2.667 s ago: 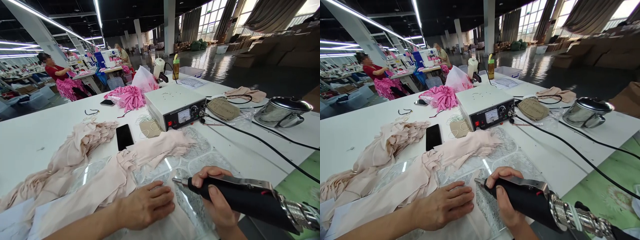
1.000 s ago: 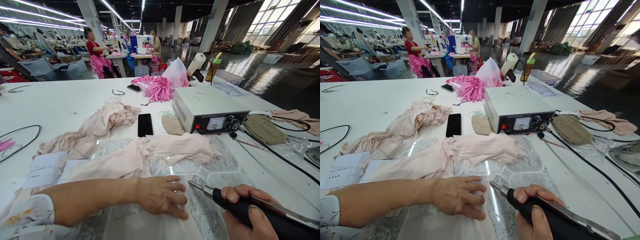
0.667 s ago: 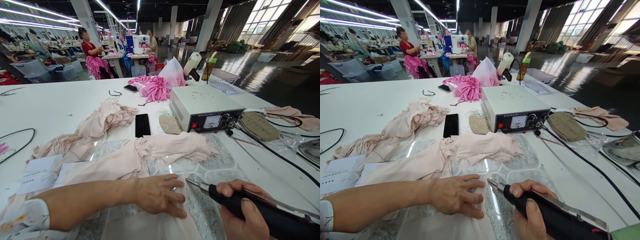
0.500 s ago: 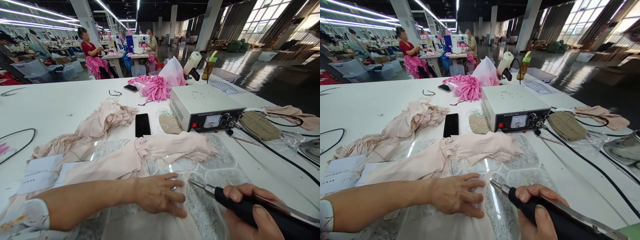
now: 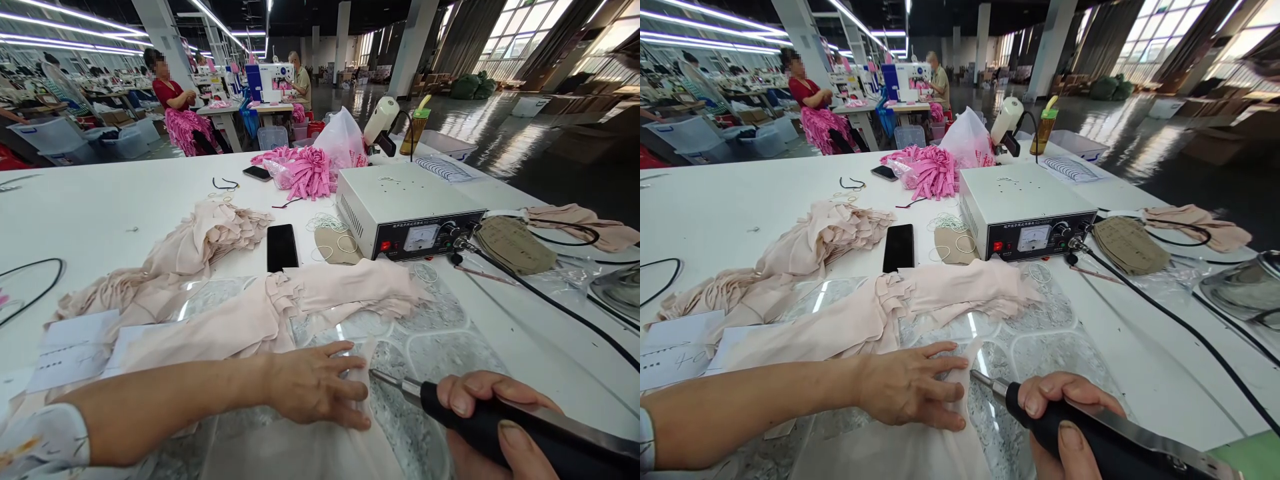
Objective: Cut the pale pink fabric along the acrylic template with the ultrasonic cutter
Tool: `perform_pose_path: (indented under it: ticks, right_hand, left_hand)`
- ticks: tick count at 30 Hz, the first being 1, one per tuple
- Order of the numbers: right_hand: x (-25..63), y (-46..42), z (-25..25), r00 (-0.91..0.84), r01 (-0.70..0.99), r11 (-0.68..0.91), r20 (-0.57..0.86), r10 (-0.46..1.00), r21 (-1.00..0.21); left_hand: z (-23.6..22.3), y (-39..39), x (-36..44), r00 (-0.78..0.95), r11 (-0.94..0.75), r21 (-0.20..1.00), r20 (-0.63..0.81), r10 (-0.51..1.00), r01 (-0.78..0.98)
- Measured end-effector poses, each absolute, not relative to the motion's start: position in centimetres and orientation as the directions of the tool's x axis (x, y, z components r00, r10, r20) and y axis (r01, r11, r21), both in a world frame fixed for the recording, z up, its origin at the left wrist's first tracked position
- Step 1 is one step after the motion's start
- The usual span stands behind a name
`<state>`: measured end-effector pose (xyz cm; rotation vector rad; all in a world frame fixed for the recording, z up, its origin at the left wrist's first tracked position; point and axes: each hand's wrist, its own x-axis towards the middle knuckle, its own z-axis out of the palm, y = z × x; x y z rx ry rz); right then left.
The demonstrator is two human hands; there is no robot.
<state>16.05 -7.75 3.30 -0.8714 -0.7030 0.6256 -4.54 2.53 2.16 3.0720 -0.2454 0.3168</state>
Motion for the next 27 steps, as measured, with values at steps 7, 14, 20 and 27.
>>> perform_pose_path:
  ticks: [7,14,20,27]
  right_hand:
    - [15.79,-7.48,3.37,0.604,-0.187,0.509,0.310,0.734,-0.841]
    - [15.73,-7.42,3.56,0.571,-0.165,0.513,0.343,0.746,-0.842]
    - [15.65,-7.33,3.83,0.568,-0.151,0.517,0.354,0.743,-0.843]
    - [15.88,-7.29,3.73,0.496,-0.087,0.530,0.425,0.757,-0.843]
  left_hand:
    - [2.29,2.47,-4.59,0.973,-0.988,0.038,0.185,-0.139,-0.148]
    - [2.45,2.42,-4.56,0.978,-0.988,0.068,0.169,-0.126,-0.139]
    - [2.46,2.45,-4.52,0.973,-0.989,0.048,0.190,-0.130,-0.142]
    - [2.84,2.61,-4.38,0.976,-0.982,0.097,0.164,-0.144,-0.161]
